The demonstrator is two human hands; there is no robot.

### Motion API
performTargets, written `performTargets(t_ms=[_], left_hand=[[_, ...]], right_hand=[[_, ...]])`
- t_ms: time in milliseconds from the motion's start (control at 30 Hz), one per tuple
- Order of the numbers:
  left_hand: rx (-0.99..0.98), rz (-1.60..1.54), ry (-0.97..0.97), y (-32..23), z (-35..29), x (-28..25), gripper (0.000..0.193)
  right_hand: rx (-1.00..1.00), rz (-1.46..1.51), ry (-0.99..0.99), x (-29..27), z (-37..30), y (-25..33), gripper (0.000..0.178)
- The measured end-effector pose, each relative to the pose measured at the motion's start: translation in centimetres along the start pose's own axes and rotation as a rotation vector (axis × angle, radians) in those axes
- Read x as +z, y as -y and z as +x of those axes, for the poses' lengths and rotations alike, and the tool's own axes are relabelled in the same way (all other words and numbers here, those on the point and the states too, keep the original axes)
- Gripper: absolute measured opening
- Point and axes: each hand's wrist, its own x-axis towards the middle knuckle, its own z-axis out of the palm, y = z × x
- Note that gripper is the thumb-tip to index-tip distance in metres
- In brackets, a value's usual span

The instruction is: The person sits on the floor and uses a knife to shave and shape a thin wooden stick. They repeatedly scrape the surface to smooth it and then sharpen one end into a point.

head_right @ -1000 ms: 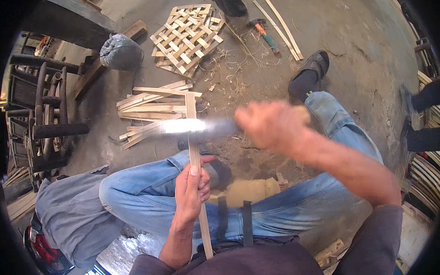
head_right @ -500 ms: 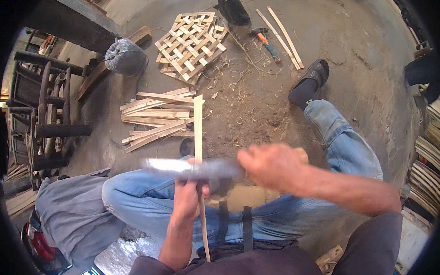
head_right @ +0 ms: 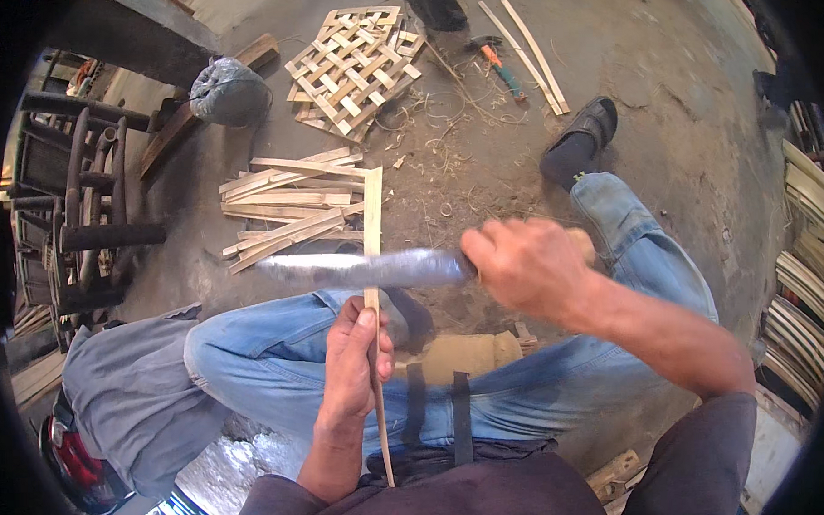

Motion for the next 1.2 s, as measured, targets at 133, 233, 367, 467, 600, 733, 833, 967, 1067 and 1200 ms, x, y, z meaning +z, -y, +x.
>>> performTargets(t_ms=[133,233,367,467,600,733,833,967,1067,1200], left_hand=[[-0.022,0.053,-0.004,-0.5,0.0,0.3,0.022],[0.000,0.005,0.027,0.0,0.2,0.0,0.020],[0.020,-0.062,0.111,-0.4,2.1,0.3,0.042],[-0.002,0.064,0.134,-1.2,3.1,-0.2,0.057],[0.062,0.147,0.161,-1.3,4.2,0.5,0.057],[0.089,0.270,0.124,-1.1,6.1,0.5,0.052],[0.204,0.304,-0.001,-1.3,8.7,0.3,0.045],[0.214,0.375,0.086,-2.4,7.1,2.1,0.038],[0.157,0.295,0.110,-1.8,5.3,1.5,0.037],[0.119,0.275,0.061,0.6,2.4,1.2,0.042]], right_hand=[[0.277,0.061,-0.124,0.1,2.9,-4.3,0.012],[0.050,0.108,-0.032,0.5,1.5,-1.9,0.013],[0.289,-0.033,-0.152,0.8,3.9,-6.6,0.011],[0.164,0.054,-0.090,1.1,4.1,-3.5,0.012],[0.251,-0.019,-0.114,1.6,5.3,-5.7,0.011],[0.249,0.028,-0.184,0.9,5.8,-6.7,0.011],[0.110,0.009,-0.074,2.0,5.5,-4.9,0.011],[0.245,-0.009,-0.128,1.9,5.4,-7.6,0.012],[0.164,0.093,-0.173,0.6,5.0,-5.7,0.011],[0.220,0.140,-0.122,2.2,3.5,-4.4,0.016]])
